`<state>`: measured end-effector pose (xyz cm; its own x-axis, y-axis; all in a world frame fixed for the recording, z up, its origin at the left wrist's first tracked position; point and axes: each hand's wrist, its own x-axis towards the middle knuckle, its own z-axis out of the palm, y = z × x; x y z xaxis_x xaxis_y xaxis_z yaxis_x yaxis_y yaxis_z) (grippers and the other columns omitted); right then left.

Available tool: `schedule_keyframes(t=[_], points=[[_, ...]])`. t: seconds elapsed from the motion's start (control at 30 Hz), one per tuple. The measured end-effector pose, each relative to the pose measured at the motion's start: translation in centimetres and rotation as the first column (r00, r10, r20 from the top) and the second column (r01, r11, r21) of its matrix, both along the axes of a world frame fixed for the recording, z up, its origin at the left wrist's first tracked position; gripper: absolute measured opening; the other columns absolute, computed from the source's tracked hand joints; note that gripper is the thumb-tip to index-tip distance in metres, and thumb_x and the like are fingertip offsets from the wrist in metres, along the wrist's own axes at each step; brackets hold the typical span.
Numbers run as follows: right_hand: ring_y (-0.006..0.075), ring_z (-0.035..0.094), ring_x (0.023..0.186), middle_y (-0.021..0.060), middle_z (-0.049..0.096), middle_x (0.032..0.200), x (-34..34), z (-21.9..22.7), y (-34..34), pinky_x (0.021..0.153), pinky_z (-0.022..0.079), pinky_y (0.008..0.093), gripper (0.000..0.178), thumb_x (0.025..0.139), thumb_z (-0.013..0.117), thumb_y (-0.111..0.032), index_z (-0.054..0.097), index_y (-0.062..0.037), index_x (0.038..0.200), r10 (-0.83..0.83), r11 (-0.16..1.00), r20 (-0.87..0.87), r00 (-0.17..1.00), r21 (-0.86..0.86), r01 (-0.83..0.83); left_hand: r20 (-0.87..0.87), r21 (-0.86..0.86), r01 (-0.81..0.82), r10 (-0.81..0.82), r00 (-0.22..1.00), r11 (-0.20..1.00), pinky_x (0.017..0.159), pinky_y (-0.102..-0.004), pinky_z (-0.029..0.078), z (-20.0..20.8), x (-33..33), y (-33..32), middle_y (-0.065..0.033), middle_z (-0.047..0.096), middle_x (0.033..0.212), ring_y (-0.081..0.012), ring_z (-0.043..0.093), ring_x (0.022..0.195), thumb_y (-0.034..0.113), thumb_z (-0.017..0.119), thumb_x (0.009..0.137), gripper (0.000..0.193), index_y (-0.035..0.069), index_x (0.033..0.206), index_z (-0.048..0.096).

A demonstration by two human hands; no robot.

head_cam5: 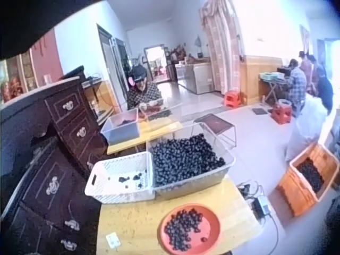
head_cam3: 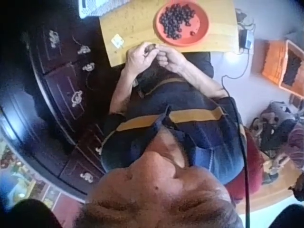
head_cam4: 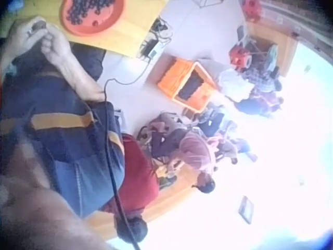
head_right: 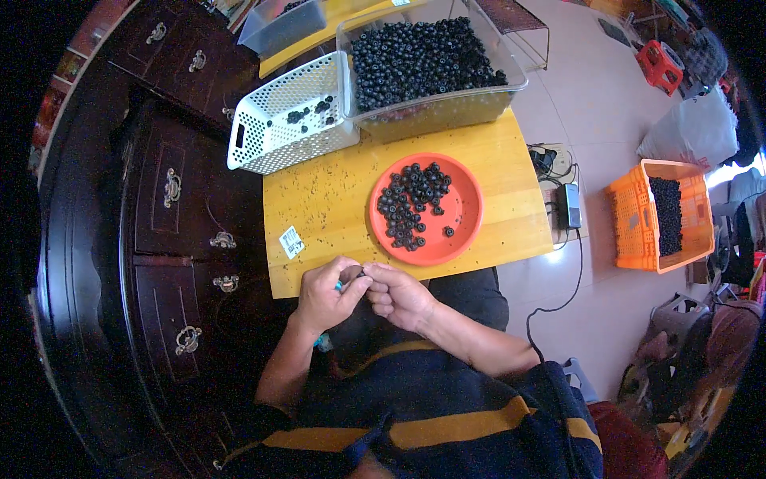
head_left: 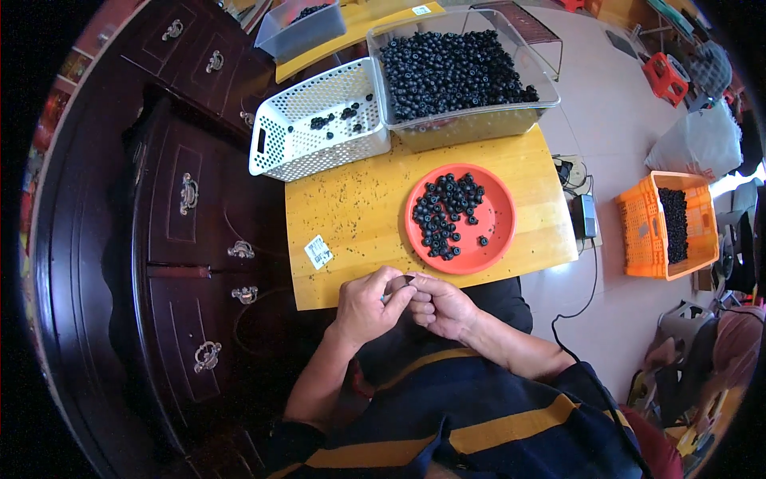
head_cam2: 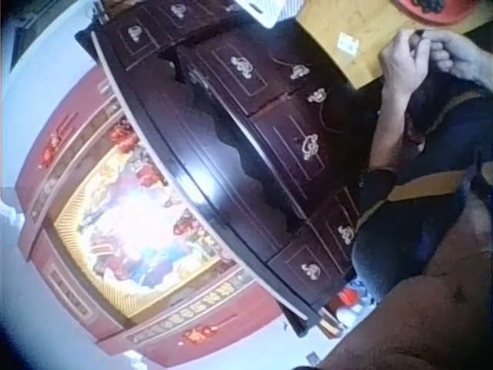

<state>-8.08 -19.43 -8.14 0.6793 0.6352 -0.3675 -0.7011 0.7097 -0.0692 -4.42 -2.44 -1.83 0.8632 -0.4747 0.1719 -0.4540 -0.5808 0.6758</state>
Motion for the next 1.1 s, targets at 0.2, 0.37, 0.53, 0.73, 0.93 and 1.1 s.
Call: schedule_keyframes(t=[0.2, 0.37, 0.53, 0.73, 0.93, 1.1], points=[[0.0058, 0.040, 0.060, -0.0076, 0.046, 0.072, 0.1, -0.5, -0.1, 0.053, 0.032, 0.0212, 0.020, 0.104, 0.056, -0.031, 0.063, -0.0129, 0.108, 0.041, 0.999, -0.066, 0.997, 0.010, -0.041, -0.054, 0.174, -0.073, 0.083, 0.995, 0.982, 0.057, -0.0405, 0.051, 2.1, 5.5, 2.0, -0.0154, 0.067, 0.071, -0.0302, 0.067, 0.062, 0.027, 0.073, 0.086, 0.027, 0.003, 0.096, 0.067], [0.0115, 0.061, 0.082, -0.0036, 0.065, 0.094, -0.6, -1.3, 0.0, 0.072, 0.048, 0.0259, 0.024, 0.104, 0.054, -0.029, 0.064, -0.0104, 0.115, -0.017, 0.992, -0.094, 0.995, -0.129, 0.005, 0.156, 0.168, -0.351, 0.327, 0.932, 0.921, 0.061, -0.0370, 0.051, 4.0, 16.3, 4.5, -0.0137, 0.066, 0.069, -0.0238, 0.066, 0.062, 0.029, 0.074, 0.084, 0.031, 0.000, 0.092, 0.068], [0.0152, 0.065, 0.098, 0.0012, 0.067, 0.109, -1.2, -0.5, -0.2, 0.083, 0.052, 0.0302, 0.025, 0.105, 0.052, -0.028, 0.062, -0.0094, 0.119, -0.051, 0.990, -0.078, 0.996, -0.136, 0.040, 0.217, 0.116, -0.500, 0.469, 0.856, 0.858, 0.064, -0.0378, 0.051, 4.6, 22.5, 5.0, -0.0111, 0.067, 0.070, -0.0250, 0.066, 0.064, 0.037, 0.073, 0.087, 0.036, 0.002, 0.094, 0.071], [0.0190, 0.063, 0.113, 0.0070, 0.065, 0.124, -0.7, -0.5, -1.1, 0.095, 0.052, 0.0360, 0.035, 0.107, 0.046, -0.033, 0.057, -0.0068, 0.128, -0.080, 0.992, -0.027, 0.996, -0.103, 0.077, 0.056, -0.015, -0.346, 0.346, 0.936, 0.938, 0.060, -0.0298, 0.046, 1.7, 17.1, 3.5, -0.0006, 0.060, 0.068, -0.0098, 0.055, 0.063, 0.027, 0.074, 0.089, 0.025, 0.002, 0.091, 0.069], [0.0192, 0.063, 0.113, 0.0079, 0.065, 0.125, -0.2, 0.2, -0.6, 0.096, 0.051, 0.0369, 0.049, 0.109, 0.037, -0.044, 0.055, -0.0054, 0.132, -0.058, 0.993, 0.022, 0.998, -0.102, 0.060, -0.286, -0.160, -0.195, 0.144, 0.947, 0.968, 0.064, -0.0255, 0.047, -0.3, 4.5, 2.1, -0.0001, 0.068, 0.081, -0.0053, 0.056, 0.072, 0.011, 0.073, 0.090, 0.018, 0.001, 0.081, 0.061], [0.0167, 0.062, 0.110, 0.0058, 0.066, 0.121, -0.8, -0.5, 0.2, 0.096, 0.051, 0.0363, 0.048, 0.108, 0.037, -0.045, 0.057, -0.0075, 0.130, -0.079, 0.995, 0.053, 0.996, -0.049, 0.081, -0.232, -0.093, -0.182, 0.157, 0.960, 0.979, 0.057, -0.0348, 0.052, -1.7, -1.9, 0.6, -0.0102, 0.068, 0.070, -0.0209, 0.067, 0.060, 0.010, 0.077, 0.083, 0.019, 0.006, 0.100, 0.070]])
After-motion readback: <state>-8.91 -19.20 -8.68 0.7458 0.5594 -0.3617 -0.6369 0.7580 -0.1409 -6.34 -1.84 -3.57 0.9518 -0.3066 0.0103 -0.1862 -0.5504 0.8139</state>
